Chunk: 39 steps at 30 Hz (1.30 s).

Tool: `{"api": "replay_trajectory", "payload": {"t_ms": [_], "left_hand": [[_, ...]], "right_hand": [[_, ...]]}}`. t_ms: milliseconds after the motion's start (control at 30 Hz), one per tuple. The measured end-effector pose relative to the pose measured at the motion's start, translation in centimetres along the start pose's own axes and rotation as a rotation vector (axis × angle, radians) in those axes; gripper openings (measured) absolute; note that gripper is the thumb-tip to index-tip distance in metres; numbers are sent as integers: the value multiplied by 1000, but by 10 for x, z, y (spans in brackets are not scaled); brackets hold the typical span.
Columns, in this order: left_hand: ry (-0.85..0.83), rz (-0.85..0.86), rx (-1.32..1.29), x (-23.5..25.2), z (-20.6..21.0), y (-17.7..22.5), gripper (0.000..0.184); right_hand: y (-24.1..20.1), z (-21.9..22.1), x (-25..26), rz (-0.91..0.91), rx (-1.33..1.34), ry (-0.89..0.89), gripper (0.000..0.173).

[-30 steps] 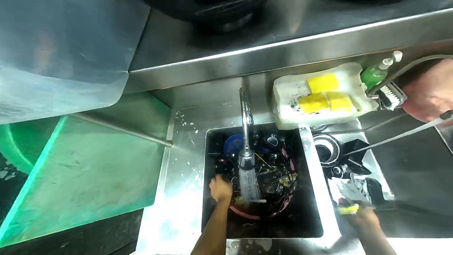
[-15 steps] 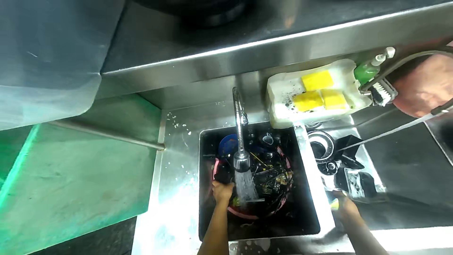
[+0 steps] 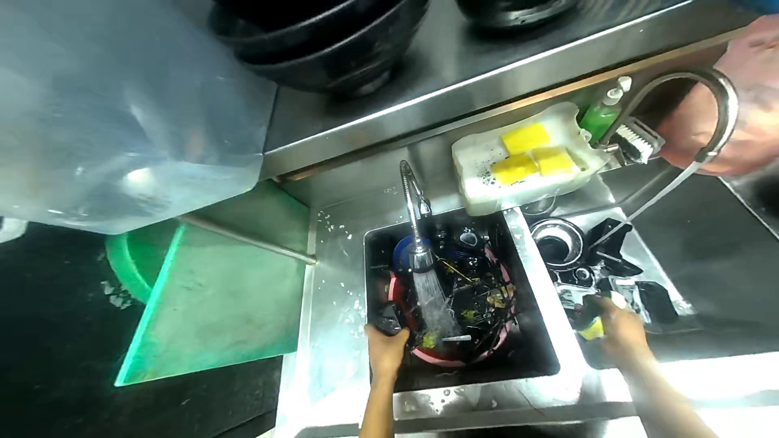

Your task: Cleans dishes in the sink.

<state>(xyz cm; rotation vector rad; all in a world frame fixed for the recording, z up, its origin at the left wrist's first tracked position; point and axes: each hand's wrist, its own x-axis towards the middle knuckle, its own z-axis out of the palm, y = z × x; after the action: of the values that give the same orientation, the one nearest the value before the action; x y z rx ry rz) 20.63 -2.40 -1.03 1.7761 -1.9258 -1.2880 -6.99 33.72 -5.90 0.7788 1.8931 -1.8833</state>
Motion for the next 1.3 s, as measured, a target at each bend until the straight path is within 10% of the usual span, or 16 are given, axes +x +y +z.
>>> {"api": "replay_trajectory", "payload": {"t_ms": [100, 233, 533, 900, 1300], "left_hand": [[-32, -73, -272, -10, 3, -2, 97], [-289, -431, -775, -37, 4, 19, 40], [-384, -651, -864, -55, 41, 16, 41], [-430, -516, -815, -76, 25, 16, 36], [-405, -123, -457, -75, -5, 17, 114]], "right_hand": [[-24, 7, -19, -108, -12, -8, 42], [-43, 8, -41, -243, -116, -63, 43], [-15, 53, -78, -172, -355, -421, 42], [42, 122, -104, 32, -756, -882, 73], [34, 192, -111, -314, -1122, -772, 49]]}}
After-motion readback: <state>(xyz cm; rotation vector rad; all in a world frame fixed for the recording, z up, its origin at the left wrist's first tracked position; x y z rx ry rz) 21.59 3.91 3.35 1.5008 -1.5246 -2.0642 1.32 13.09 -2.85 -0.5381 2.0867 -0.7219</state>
